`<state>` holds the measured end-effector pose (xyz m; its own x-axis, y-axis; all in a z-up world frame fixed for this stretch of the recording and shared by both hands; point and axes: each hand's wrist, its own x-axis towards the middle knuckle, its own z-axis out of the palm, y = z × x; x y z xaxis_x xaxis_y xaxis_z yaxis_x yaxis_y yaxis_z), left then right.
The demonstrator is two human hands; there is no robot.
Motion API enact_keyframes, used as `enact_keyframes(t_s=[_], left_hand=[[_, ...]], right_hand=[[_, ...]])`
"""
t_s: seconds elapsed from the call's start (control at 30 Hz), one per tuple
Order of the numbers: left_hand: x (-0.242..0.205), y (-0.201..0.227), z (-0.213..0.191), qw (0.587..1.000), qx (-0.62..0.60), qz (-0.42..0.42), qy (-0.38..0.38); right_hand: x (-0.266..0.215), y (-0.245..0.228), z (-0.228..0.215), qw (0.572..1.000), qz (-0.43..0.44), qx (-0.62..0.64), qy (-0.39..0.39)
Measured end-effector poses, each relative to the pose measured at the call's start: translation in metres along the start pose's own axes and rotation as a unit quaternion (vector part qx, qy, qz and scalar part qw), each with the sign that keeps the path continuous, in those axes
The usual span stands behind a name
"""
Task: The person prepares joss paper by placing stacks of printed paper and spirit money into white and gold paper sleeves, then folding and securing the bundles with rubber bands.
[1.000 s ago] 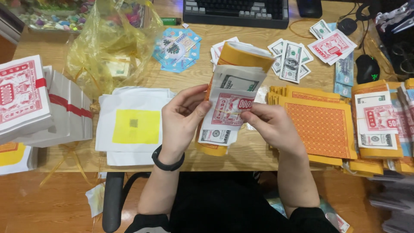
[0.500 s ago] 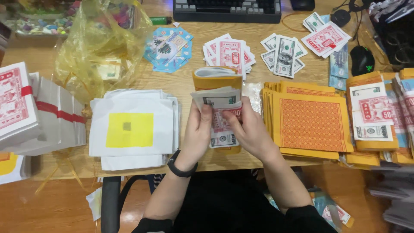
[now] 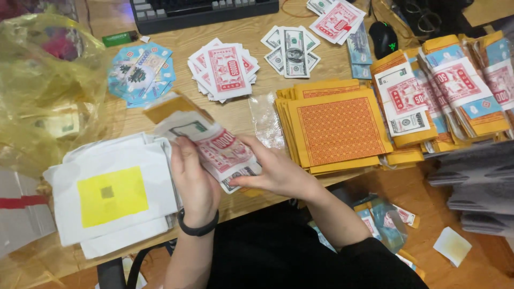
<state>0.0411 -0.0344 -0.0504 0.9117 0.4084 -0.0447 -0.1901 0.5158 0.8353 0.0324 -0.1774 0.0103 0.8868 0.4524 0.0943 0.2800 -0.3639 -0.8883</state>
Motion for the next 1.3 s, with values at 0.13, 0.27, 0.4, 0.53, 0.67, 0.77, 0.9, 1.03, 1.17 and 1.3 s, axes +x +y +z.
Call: enact_keyframes(t_s=[0.13,0.27,0.4,0.53,0.67,0.77,0.9,1.03,1.17,1.3], left_hand=[[0.012,0.022,0.006,0.995,-0.069,-0.059,-0.04],[-0.001,0.018,0.018,0.984,-0.121,-0.121,-0.042],[-0.019,0.001,0.021,0.977,-0.106,-0.12,-0.14],[-0.014,0.009,0.013,0.961,-0.093,-0.169,-0.197],[-0.005,0.002,-0.002,0.94,-0.168,-0.225,-0.193],[-0.005,0.0,-0.006,0.933,-0.179,-0.231,-0.209],[-0.009,-0.003,-0.009,0.919,-0.191,-0.242,-0.246],[-0.013,-0.004,-0.01,0.9,-0.19,-0.292,-0.26],[-0.016,-0.007,-0.011,0.897,-0.182,-0.291,-0.277],[-0.016,-0.009,-0.015,0.902,-0.171,-0.28,-0.279]], right_hand=[[-0.01,0.04,0.001,0.996,-0.004,0.062,0.069],[-0.026,0.06,-0.001,0.942,0.097,0.222,0.233],[-0.049,0.081,-0.046,0.919,0.154,0.169,0.322],[-0.103,0.056,-0.139,0.85,0.128,0.232,0.456],[-0.168,0.06,-0.243,0.841,0.075,0.177,0.506],[-0.212,0.098,-0.302,0.839,0.132,0.089,0.52],[-0.213,0.11,-0.301,0.796,0.16,-0.172,0.559],[-0.19,0.114,-0.284,0.761,0.098,-0.372,0.523],[-0.181,0.145,-0.274,0.464,0.075,-0.798,0.377],[-0.168,0.124,-0.248,0.587,0.089,-0.724,0.351]])
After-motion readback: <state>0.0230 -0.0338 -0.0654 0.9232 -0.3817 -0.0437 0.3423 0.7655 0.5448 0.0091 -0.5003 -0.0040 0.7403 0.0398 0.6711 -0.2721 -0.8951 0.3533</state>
